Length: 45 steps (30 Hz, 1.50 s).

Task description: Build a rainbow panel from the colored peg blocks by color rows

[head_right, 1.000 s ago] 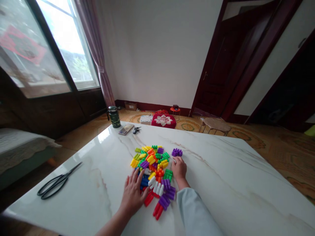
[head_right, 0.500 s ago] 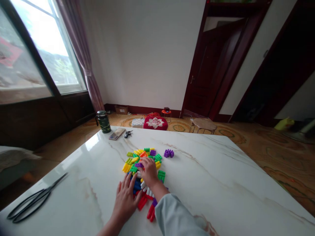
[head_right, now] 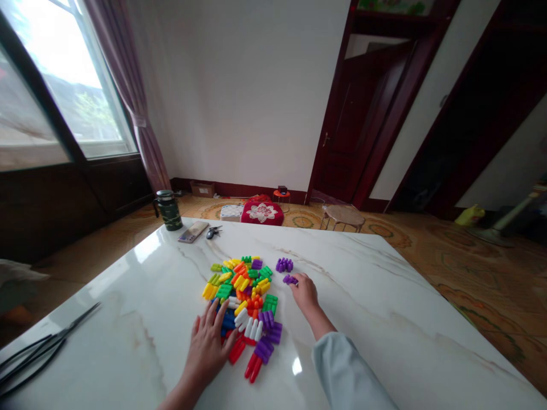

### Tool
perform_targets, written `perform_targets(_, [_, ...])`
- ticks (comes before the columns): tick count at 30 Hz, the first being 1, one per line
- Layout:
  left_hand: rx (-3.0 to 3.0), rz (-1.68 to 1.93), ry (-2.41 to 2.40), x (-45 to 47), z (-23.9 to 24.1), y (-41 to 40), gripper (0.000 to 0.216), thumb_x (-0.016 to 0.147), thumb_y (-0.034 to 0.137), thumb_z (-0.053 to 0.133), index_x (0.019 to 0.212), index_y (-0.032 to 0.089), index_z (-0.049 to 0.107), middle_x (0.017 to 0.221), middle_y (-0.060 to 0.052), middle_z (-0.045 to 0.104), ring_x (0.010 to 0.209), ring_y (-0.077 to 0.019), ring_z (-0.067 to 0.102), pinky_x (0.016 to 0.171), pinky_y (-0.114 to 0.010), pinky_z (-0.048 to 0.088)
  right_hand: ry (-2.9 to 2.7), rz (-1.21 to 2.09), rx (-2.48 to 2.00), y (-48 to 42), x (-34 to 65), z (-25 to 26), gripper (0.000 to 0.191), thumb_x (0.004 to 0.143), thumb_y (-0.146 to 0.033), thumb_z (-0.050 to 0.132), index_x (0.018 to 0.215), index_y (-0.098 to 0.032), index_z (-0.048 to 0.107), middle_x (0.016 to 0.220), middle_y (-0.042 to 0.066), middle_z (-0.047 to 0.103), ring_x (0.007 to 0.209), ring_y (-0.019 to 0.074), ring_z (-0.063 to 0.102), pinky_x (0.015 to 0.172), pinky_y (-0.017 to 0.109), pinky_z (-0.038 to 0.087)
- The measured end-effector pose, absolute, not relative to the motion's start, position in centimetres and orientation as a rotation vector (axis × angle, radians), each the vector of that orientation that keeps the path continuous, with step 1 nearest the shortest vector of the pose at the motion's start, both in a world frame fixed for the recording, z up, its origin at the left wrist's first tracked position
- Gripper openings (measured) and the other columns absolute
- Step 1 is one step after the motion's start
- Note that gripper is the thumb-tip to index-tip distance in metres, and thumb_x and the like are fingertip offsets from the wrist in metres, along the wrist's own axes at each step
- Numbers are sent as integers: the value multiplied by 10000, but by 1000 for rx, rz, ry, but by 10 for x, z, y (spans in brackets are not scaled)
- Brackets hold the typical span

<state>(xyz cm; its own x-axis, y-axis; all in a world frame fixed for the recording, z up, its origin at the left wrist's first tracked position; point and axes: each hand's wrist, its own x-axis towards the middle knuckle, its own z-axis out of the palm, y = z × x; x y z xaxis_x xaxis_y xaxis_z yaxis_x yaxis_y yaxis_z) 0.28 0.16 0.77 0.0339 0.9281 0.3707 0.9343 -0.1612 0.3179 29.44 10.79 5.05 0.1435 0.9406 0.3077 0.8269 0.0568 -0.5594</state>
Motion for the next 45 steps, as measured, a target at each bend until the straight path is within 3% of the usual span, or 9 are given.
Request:
perform_targets(10, [-2233,-769,-2029,2,6,2,601,878,396,499,1449,224,423,1530,-115,386,1434,-282,299,1137,-521,270,-1498,143,-1896,131,298,16,131,707,-213,586,819,-198,652,786,44,710,722,192,647,691,280,472])
perform_targets(24, [-2244,-792,-2049,2,5,2,623,868,389,515,1463,246,396,1539,-108,372,1435,-280,297,1142,-520,258,-1329,167,-1709,154,298,6,178,686,-197,563,861,-186,592,878,76,689,726,190,635,734,309,488])
perform_targets(30, [-2246,-796,-2041,2,6,1,616,870,383,514,1460,248,401,1534,-108,381,1432,-283,300,1138,-526,262,-1286,28,-1860,147,291,-1,206,725,-324,621,864,-195,542,912,69,646,709,182,591,668,292,438])
perform_targets(36, [-2246,-777,-2047,3,7,1,614,877,392,498,1462,232,397,1542,-116,362,1441,-281,284,1145,-526,253,-1291,92,-1955,149,288,4,273,756,-280,616,1009,-184,584,924,62,685,845,208,639,682,277,415])
perform_targets(45, [-2254,-780,-2027,2,7,1,608,883,390,499,1462,233,396,1540,-117,366,1442,-283,282,1144,-529,256,-1347,55,-2027,145,283,9,247,826,-251,572,1052,-190,650,966,60,688,837,194,634,674,282,385])
